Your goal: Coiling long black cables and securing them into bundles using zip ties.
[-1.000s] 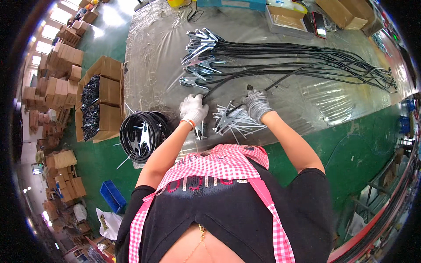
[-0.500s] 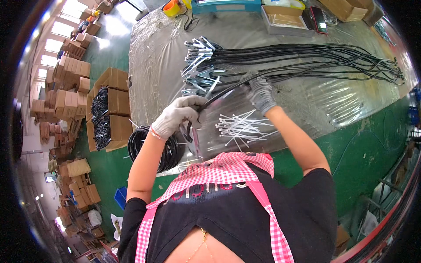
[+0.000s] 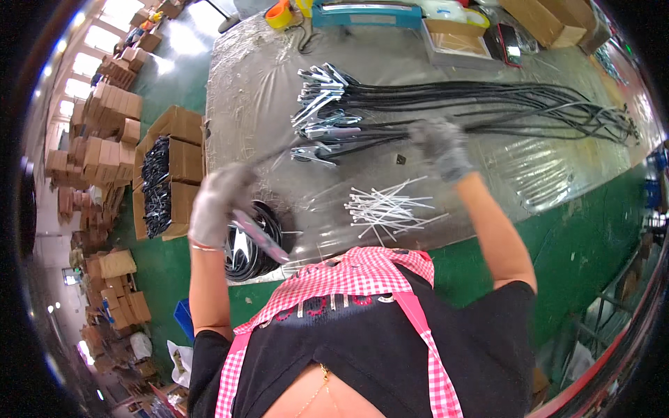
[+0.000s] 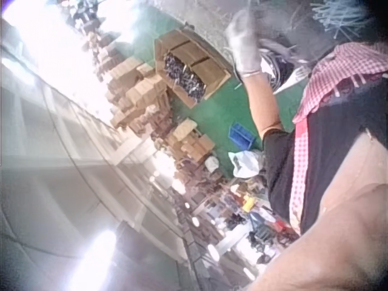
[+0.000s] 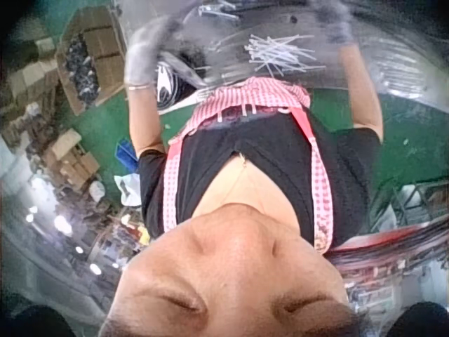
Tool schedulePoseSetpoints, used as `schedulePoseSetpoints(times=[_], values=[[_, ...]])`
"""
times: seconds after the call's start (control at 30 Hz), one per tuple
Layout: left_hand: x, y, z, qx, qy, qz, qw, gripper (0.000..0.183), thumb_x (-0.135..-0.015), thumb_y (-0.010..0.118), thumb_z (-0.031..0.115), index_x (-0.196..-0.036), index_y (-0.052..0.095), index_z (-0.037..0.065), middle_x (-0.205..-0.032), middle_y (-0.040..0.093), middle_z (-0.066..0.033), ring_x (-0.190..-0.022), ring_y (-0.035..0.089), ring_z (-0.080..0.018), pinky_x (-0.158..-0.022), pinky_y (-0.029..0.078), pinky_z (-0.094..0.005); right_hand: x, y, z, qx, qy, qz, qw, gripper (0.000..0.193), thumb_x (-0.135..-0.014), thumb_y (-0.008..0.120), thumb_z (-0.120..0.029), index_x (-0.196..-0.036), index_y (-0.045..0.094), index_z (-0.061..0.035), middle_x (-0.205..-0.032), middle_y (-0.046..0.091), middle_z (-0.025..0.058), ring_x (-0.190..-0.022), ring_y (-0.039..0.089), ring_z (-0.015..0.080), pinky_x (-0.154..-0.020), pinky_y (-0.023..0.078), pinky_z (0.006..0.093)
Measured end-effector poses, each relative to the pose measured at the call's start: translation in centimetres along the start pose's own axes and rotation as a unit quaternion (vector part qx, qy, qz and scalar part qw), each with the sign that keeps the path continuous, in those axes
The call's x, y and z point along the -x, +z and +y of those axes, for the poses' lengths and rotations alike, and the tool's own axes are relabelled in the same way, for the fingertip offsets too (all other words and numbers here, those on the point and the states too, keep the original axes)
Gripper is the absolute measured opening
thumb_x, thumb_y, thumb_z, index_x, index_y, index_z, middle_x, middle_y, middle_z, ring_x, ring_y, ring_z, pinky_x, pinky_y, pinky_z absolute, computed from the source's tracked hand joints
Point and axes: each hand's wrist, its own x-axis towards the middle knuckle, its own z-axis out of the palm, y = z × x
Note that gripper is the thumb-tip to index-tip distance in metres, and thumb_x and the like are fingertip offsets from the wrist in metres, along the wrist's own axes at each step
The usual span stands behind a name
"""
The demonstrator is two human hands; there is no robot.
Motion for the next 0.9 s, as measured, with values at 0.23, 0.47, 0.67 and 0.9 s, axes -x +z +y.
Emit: schedulePoseSetpoints(times=[0.23, 0.47, 0.67, 0.9], values=[[0.5, -5.3, -2.3, 0.243, -0.185, 0.198, 0.932, 0.031, -0.089, 0.061, 0.031, -0.096, 0.066, 0.001, -0.064, 0.044, 0.0047, -0.053, 0.042, -0.0046, -0.047, 0.033, -0.0205, -1.5, -4.9, -1.6, 0.376, 0.015, -0.385, 0.843, 0.025, -0.085, 0.050, -0.017, -0.101, 0.067, -0.0092, -0.085, 0.069, 0.0066, -0.078, 0.066, 0.0256, -0.065, 0.052, 0.0397], [0.0, 4.3, 0.8, 0.191, -0.178, -0.042, 0.964, 0.037, -0.096, 0.046, 0.036, -0.097, 0.066, 0.005, -0.071, 0.060, -0.0047, -0.062, 0.054, -0.0084, -0.053, 0.041, -0.0219, -15.1, -2.7, -26.0, 0.066, -0.223, -0.018, 0.972, 0.024, -0.083, 0.058, -0.031, -0.100, 0.063, -0.0154, -0.066, 0.061, 0.0016, -0.052, 0.059, 0.0227, -0.053, 0.046, 0.0361], [1.0, 1.7, 3.3, 0.325, -0.228, -0.147, 0.906, 0.053, -0.098, 0.042, 0.043, -0.097, 0.067, -0.004, -0.058, 0.055, -0.0039, -0.052, 0.054, -0.0151, -0.051, 0.042, -0.0245, -16.2, -1.0, -21.0, 0.007, -0.042, -0.115, 0.992, 0.028, -0.093, 0.051, -0.037, -0.088, 0.063, -0.0125, -0.056, 0.056, 0.0104, -0.051, 0.058, 0.0312, -0.049, 0.045, 0.0411], [2.9, 0.7, 4.3, 0.384, -0.217, -0.018, 0.898, 0.029, -0.094, 0.052, 0.028, -0.086, 0.061, 0.002, -0.056, 0.041, 0.0044, -0.046, 0.035, -0.0044, -0.043, 0.029, -0.0232, -10.6, 4.6, -12.0, 0.143, -0.150, -0.181, 0.961, 0.035, -0.087, 0.053, -0.016, -0.122, 0.052, -0.0123, -0.102, 0.061, 0.0051, -0.082, 0.060, 0.0212, -0.066, 0.046, 0.0326]])
